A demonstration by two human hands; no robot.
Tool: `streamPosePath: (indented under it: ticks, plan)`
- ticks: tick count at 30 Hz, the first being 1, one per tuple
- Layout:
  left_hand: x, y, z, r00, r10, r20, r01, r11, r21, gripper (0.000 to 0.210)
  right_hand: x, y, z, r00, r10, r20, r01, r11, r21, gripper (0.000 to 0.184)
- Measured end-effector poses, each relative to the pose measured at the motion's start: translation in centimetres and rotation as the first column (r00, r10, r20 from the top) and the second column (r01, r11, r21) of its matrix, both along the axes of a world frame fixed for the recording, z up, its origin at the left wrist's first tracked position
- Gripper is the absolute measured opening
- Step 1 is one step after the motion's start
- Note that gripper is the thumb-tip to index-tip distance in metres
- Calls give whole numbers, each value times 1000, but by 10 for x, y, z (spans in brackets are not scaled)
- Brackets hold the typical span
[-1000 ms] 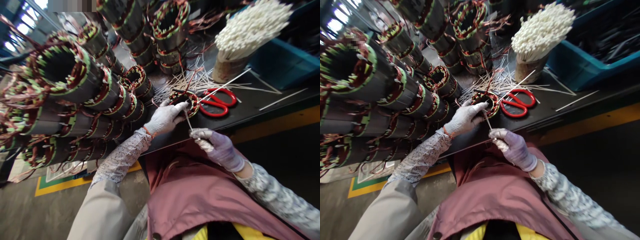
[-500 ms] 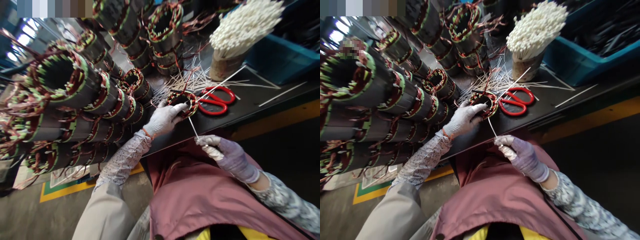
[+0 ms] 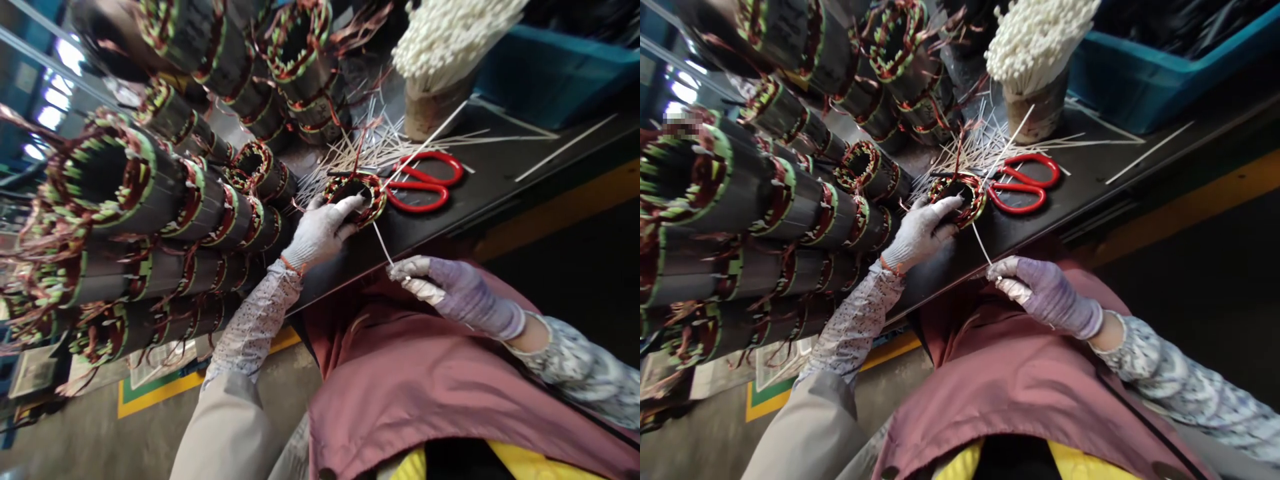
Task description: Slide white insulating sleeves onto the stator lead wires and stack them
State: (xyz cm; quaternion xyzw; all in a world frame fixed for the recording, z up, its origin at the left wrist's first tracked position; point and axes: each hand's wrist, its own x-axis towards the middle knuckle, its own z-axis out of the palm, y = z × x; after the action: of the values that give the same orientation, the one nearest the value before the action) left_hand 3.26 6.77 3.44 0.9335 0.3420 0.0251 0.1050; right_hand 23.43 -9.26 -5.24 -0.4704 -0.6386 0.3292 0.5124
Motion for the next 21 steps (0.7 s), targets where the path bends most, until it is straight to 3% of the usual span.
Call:
streamPosePath:
  ticks: [8,15,21]
  plan:
    - [-8,9,-9,997,-51,51,48,997,65,45,2,-9,-5,989,50,-139,-61,995,-78,17]
    - [-8,12,-6,997,-71,40,69,995,67,44,-4,-7,-7,993,-13,-115,8,999,-51,14]
    - [-7,6,-12,995,-2,99,-5,998,68,48,-16,31,6,982,-114,-150,110,993,-35,16]
